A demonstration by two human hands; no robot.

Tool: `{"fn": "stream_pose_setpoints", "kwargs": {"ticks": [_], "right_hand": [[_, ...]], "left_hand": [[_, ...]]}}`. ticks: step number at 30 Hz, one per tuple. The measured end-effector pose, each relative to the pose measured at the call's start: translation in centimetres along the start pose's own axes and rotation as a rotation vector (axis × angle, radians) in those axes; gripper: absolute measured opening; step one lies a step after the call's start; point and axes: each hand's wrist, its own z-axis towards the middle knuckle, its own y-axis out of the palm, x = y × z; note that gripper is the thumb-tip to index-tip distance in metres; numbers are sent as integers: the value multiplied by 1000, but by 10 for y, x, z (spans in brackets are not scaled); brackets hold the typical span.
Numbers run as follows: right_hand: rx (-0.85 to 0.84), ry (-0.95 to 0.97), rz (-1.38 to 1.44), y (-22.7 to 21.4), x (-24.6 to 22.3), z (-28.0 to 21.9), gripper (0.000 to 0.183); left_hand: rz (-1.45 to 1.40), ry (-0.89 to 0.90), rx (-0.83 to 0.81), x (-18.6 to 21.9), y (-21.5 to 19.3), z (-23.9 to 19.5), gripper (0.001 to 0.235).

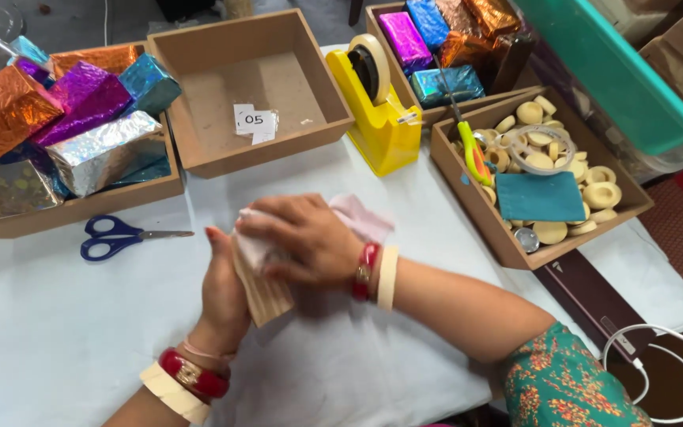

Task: The person wipes a small wooden box and a round wooden piece with a cloth. They then pick up a sheet of blue metallic wrapping paper, place the wooden box on it, and fold the paper around the box to wrap it.

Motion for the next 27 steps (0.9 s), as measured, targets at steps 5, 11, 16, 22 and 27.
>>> {"fn": "stream_pose_setpoints", "kwargs": {"ticks": [5,11,16,22,27], "right_hand": [[-158,272,62,1,41,-9,42],[18,449,-309,-8,43,-15,15],[176,-47,-181,-14,-20,11,36],[-81,-75,102,9,19,7,37],[-250,-50,296,-28,63,-19,31]], "left_hand": [[-55,-190,-18,11,-2,4,81],[-137,-120,130,6,-13,10,78],[-255,-78,95,1,-10,9,79],[-230,-56,141,7,-21,13,75],[-169,-65,125,9,-21,11,77]]}}
